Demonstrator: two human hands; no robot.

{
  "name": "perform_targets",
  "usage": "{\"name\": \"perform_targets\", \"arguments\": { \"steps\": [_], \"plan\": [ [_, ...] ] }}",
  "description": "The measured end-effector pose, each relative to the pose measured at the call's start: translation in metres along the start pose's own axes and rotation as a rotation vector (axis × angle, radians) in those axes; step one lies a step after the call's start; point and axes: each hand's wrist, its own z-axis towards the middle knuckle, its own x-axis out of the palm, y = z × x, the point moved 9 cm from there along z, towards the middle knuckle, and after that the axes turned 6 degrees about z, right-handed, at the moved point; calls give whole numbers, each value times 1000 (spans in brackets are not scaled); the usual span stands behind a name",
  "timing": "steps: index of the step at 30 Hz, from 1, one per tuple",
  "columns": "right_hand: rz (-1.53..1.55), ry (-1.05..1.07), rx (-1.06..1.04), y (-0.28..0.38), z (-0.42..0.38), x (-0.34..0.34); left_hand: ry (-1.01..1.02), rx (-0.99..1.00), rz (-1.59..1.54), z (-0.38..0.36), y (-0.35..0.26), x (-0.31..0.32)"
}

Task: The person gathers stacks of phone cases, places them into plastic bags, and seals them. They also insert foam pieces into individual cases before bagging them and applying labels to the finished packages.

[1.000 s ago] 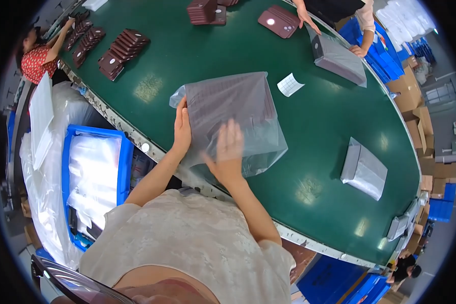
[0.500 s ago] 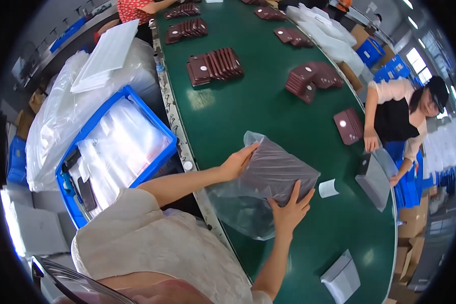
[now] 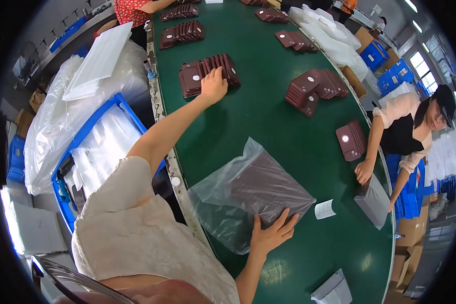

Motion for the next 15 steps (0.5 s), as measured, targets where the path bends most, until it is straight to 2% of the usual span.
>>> {"name": "perform_targets", "arguments": {
  "steps": [3,8,12,15],
  "plan": [
    [23,3,15,-3,0,2,346,-24,206,0,10,37],
    [25,9,18,-6,0,3,480,-83,255,3,-13,44],
    [24,11,28,-8,0,3,512,-213,256,18,-25,39],
    [29,27,49,-11,-2,3,533,-347,226,24,-11,45]
  ]
}}
